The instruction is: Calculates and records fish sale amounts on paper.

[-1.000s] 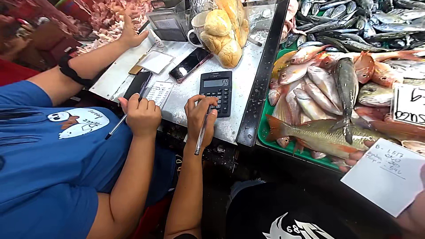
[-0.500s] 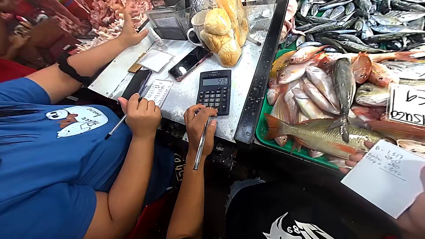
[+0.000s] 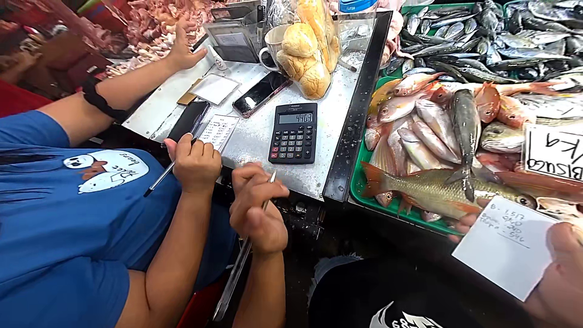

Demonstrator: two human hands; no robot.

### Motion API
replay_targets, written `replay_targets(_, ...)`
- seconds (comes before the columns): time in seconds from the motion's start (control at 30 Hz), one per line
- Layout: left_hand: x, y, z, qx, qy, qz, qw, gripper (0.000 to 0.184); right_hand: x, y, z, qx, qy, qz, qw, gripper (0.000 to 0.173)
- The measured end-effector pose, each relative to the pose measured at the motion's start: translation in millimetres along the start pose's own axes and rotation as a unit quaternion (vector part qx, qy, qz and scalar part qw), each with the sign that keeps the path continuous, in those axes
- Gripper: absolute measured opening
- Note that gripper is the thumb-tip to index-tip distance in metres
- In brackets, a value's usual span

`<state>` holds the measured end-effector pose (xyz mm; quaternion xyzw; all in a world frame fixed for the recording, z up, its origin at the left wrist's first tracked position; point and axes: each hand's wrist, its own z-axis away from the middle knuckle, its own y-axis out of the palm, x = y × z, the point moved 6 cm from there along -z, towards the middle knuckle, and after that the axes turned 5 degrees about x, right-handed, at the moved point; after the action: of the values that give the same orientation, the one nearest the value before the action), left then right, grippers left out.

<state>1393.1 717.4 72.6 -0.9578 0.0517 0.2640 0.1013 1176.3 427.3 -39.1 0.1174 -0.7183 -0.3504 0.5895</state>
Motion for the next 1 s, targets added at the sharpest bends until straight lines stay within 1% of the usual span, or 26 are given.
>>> replay_targets(0.07,-27,18,-1,0.009,-0.052,0.122,0.991,0.057,-6,11,-5,0.002,0.008,-0.013,1.0,0.066)
replay_targets(0.13,-55,48,6,0.048,-0.088,0.232,0.968,0.045,-13,29,-10,0.002,0.014,-0.042,0.999,0.065)
replay_targets(0.17,-67,66,12,0.082,-0.1,0.272,0.954,0.038,-16,40,-13,0.004,0.012,-0.055,0.998,0.062)
replay_targets(0.27,-84,115,30,0.165,-0.138,0.341,0.915,0.032,-20,68,-14,0.007,-0.012,-0.072,0.997,0.058)
replay_targets(0.33,-82,138,36,0.174,-0.165,0.363,0.9,0.025,-18,77,-11,0.008,-0.032,-0.057,0.998,0.055)
replay_targets(0.4,-81,150,38,0.169,-0.182,0.355,0.901,0.023,-14,81,-5,-0.015,-0.046,-0.059,0.997,0.051)
replay_targets(0.53,-79,162,40,0.161,-0.181,0.3,0.923,0.023,-6,76,12,-0.049,-0.051,-0.091,0.993,0.048)
replay_targets(0.63,-85,167,43,0.164,-0.158,0.285,0.931,0.024,2,74,21,-0.051,-0.074,-0.092,0.992,0.046)
replay_targets(0.77,-99,175,45,0.165,-0.121,0.254,0.945,0.024,12,72,32,-0.078,-0.098,-0.08,0.989,0.038)
replay_targets(0.9,-109,181,45,0.174,-0.088,0.232,0.953,0.027,19,69,39,-0.08,-0.103,-0.072,0.989,0.04)
replay_targets(1.0,-115,185,47,0.176,-0.062,0.218,0.958,0.027,23,67,44,-0.091,-0.11,-0.066,0.988,0.037)
